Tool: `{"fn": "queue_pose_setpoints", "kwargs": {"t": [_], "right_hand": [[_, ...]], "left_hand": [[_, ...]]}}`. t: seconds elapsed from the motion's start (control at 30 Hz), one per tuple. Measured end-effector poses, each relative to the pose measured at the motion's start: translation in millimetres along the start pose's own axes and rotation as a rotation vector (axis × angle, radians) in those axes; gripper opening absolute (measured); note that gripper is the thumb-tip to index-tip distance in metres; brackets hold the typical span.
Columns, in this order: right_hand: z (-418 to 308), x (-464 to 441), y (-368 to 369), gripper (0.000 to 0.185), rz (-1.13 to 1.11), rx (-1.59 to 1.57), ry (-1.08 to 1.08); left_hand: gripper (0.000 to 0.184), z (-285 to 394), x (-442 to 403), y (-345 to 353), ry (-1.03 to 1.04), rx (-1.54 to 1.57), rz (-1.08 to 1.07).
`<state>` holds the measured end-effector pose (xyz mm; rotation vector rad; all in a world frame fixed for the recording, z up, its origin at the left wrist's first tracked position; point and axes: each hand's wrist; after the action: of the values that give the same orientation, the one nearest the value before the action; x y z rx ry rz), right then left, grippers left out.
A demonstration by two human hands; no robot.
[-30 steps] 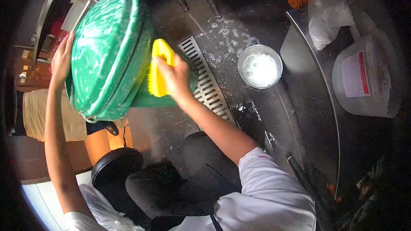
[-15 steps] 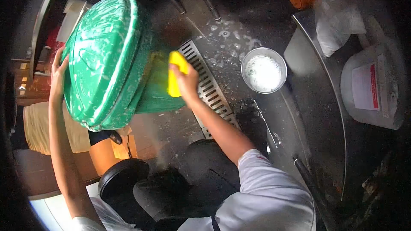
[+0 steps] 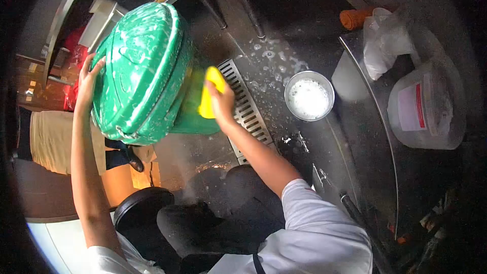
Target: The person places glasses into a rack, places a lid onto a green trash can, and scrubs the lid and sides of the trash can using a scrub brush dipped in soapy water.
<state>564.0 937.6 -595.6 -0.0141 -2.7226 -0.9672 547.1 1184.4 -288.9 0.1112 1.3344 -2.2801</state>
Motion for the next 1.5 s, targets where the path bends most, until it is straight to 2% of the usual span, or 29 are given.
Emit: {"fn": "queue_pose_setpoints", "kwargs": {"t": [0.03, 0.1, 0.17, 0.23, 0.3, 0.33, 0.37, 0.43, 0.47, 0.5, 0.57, 0.6, 0.63, 0.67, 0.7, 0.77, 0.83, 0.87, 0.9, 0.97, 1.0, 1.03, 1.1, 1.17, 1.33, 1.43, 1.5], "right_hand": [[-29, 18, 16, 0.029, -0.069, -0.019, -0.105], [-36, 21, 18, 0.030, -0.062, -0.084, -0.125], [-14, 14, 3, 0.032, -0.061, -0.088, -0.121], [89, -20, -51, 0.033, 0.100, 0.039, -0.007], [157, -50, -93, 0.032, 0.231, 0.061, 0.406], [98, -24, -58, 0.032, 0.208, 0.099, 0.337], [69, -9, -35, 0.032, 0.115, -0.007, 0.147], [-13, 31, 11, 0.030, -0.053, 0.047, -0.122], [-35, 45, 24, 0.030, -0.058, -0.003, -0.143], [-47, 51, 35, 0.029, -0.083, -0.059, -0.175], [-12, 40, 13, 0.034, -0.088, -0.012, -0.212], [31, 17, 7, 0.039, 0.030, -0.061, -0.168], [70, -7, -23, 0.044, -0.054, -0.098, -0.130], [108, -26, -64, 0.046, -0.037, 0.229, 0.082], [128, -43, -110, 0.049, -0.086, 0.720, 0.326], [128, -41, -147, 0.052, -0.216, 0.764, 0.018], [61, -31, -163, 0.059, -0.149, 0.693, -0.098], [61, -48, -188, 0.061, 0.001, 0.811, -0.258], [-12, -26, -176, 0.059, 0.142, 1.051, -0.293], [-64, -36, -204, 0.056, 0.327, 1.293, -0.445], [-76, -52, -221, 0.051, 0.388, 1.431, -0.358], [-81, -67, -244, 0.051, 0.313, 1.525, -0.253], [-62, -96, -283, 0.051, 0.282, 1.700, -0.224], [-33, -121, -326, 0.051, 0.198, 1.822, -0.212], [-25, -107, -344, 0.057, -0.101, 2.105, -0.003], [-51, -94, -331, 0.062, -0.168, 1.894, -0.155], [-84, -59, -277, 0.063, 0.088, 1.685, -0.208]], "left_hand": [[0.059, 10, 7, -1, -0.087, 0.026, -0.028], [0.065, 8, 3, -3, -0.073, -0.065, -0.044], [0.068, 6, 4, -6, -0.063, -0.085, -0.053], [0.076, -4, -1, -5, -0.093, -0.110, -0.026], [0.078, -6, -1, -2, -0.019, -0.201, 0.095], [0.078, -20, -10, -7, -0.010, -0.188, 0.035], [0.078, -12, -9, -5, -0.052, -0.129, 0.028], [0.078, 6, 4, -2, -0.158, -0.021, -0.019], [0.079, -2, -3, -6, -0.143, 0.027, -0.100], [0.079, -12, 3, -4, -0.119, -0.044, -0.080], [0.079, -24, -5, -3, -0.008, -0.178, 0.057], [0.080, -18, -5, -3, -0.043, -0.244, 0.138], [0.080, -12, 2, 0, -0.103, -0.311, 0.191], [0.082, -2, 4, -5, -0.136, -0.313, 0.153], [0.084, 4, 6, 1, -0.169, -0.323, 0.093], [0.088, -9, -1, 2, -0.134, -0.406, 0.122], [0.093, -13, -1, 3, -0.125, -0.402, 0.128], [0.095, -43, -15, 7, -0.057, -0.365, 0.169], [0.095, -33, -13, 6, -0.046, -0.367, 0.136], [0.089, -6, -3, 6, -0.114, -0.248, 0.022], [0.088, -5, -6, 8, -0.107, -0.288, 0.014], [0.088, -7, -10, 6, -0.100, -0.335, 0.022], [0.088, -2, -13, 12, -0.033, -0.347, 0.052], [0.089, 3, -10, 13, -0.005, -0.359, 0.062], [0.093, 20, -7, 15, -0.007, -0.425, 0.043], [0.091, 29, -4, 10, 0.037, -0.614, 0.046], [0.090, 50, 3, 4, 0.095, -0.798, 0.008]]}}
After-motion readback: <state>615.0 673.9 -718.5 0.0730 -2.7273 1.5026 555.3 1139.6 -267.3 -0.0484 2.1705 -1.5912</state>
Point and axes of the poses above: each hand's wrist, its own x-axis away from the middle knuckle, its own y-axis out of the palm, z = x × y, and after that the axes turned 3 degrees about -x, right-handed
